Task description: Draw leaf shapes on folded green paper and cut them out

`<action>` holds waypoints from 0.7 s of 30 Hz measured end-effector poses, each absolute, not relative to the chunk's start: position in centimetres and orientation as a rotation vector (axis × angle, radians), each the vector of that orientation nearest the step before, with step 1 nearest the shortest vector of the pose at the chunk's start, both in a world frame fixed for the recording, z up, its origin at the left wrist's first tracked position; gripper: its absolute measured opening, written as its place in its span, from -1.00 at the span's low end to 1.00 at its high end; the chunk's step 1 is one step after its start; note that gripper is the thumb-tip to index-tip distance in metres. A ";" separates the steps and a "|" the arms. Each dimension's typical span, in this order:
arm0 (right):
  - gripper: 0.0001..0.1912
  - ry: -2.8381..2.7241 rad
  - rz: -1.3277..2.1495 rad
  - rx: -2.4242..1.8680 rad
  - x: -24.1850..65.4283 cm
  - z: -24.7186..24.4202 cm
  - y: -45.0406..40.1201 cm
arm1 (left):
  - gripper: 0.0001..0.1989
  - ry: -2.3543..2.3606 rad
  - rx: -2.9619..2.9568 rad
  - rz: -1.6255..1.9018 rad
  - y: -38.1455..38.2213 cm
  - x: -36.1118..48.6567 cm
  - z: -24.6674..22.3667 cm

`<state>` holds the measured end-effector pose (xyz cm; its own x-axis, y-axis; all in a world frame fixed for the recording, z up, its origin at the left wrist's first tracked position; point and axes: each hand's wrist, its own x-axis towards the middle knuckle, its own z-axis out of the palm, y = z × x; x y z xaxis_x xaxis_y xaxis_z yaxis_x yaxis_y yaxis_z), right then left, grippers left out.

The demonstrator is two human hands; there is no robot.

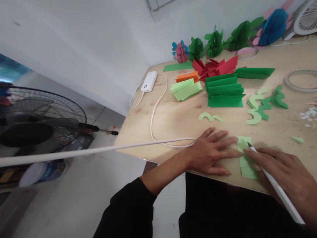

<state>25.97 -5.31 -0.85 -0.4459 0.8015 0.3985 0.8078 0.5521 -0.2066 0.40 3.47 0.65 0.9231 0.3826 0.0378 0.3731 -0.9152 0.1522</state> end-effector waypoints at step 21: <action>-0.38 -2.402 -0.064 -1.290 26.5 -1.4 -5.4 | -0.39 0.555 2.946 0.176 3.5 0.2 0.5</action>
<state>26.50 -5.45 -1.43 -0.4869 0.7885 0.3759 0.8073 0.5705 -0.1509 0.22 3.47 0.49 0.9251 0.3690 0.0891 0.3528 -0.9224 0.1572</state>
